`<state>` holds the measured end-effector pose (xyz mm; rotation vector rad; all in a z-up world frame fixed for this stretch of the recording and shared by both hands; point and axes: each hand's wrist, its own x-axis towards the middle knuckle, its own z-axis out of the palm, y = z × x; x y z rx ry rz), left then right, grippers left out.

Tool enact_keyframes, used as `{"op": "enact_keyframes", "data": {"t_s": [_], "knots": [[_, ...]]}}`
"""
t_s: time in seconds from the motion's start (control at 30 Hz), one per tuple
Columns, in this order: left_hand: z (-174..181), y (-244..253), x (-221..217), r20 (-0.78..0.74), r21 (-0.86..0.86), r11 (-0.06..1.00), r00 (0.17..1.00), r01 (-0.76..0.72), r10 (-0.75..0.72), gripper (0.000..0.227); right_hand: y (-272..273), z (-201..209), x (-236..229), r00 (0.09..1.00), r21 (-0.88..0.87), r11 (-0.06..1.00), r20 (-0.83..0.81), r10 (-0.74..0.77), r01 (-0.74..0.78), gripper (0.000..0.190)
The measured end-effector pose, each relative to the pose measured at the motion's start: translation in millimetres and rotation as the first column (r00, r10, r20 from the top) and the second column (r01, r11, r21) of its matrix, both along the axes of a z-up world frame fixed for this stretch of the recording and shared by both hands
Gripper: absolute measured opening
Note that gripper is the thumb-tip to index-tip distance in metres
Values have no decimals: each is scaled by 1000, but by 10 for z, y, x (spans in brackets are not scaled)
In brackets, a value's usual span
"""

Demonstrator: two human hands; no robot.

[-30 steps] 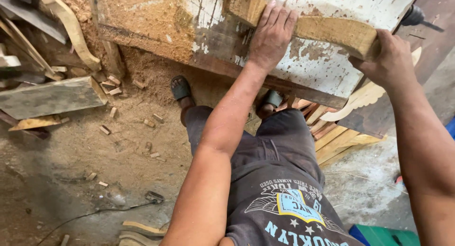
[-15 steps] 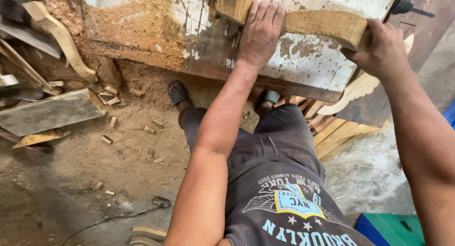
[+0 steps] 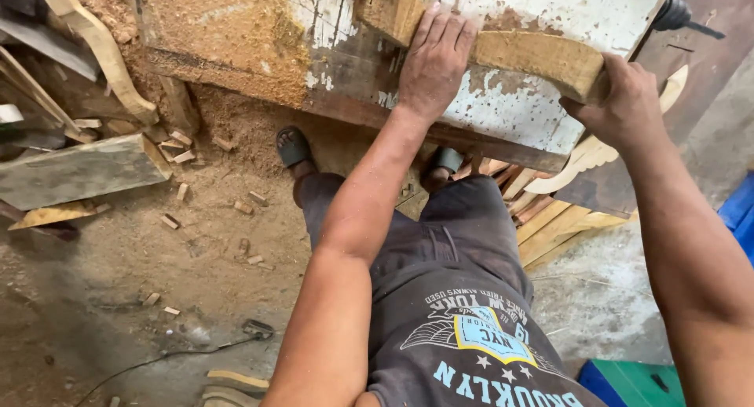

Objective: The person turns on a machine switch and cuts wooden pieces against a table saw blade by hand.

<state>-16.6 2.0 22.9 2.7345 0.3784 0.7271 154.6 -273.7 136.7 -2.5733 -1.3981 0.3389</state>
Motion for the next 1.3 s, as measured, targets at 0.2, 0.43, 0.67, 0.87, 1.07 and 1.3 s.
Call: {"op": "enact_keyframes", "data": {"t_s": [0.2, 0.43, 0.67, 0.87, 1.07, 1.3], "knots": [[-41, 9, 32, -6, 29, 999, 1000, -19, 19, 38, 76, 62, -9, 998, 49, 997, 4, 60, -60, 66], [47, 36, 54, 40, -30, 1000, 999, 8, -6, 39, 204, 230, -119, 999, 54, 998, -24, 29, -28, 57], [232, 122, 21, 61, -29, 999, 998, 18, -16, 39, 274, 269, -149, 1000, 19, 1000, -15, -22, 23, 49], [274, 166, 76, 33, -54, 998, 999, 44, -42, 37, 341, 302, -114, 1000, 17, 1000, 8, -22, 21, 47], [124, 137, 142, 62, 10, 1000, 998, 7, -7, 39, 367, 343, -91, 1000, 22, 1000, 2, 2, -2, 50], [13, 138, 237, 48, -20, 999, 998, 41, -40, 38, 259, 208, -3, 1000, 17, 1000, 0, 14, -14, 57]]}}
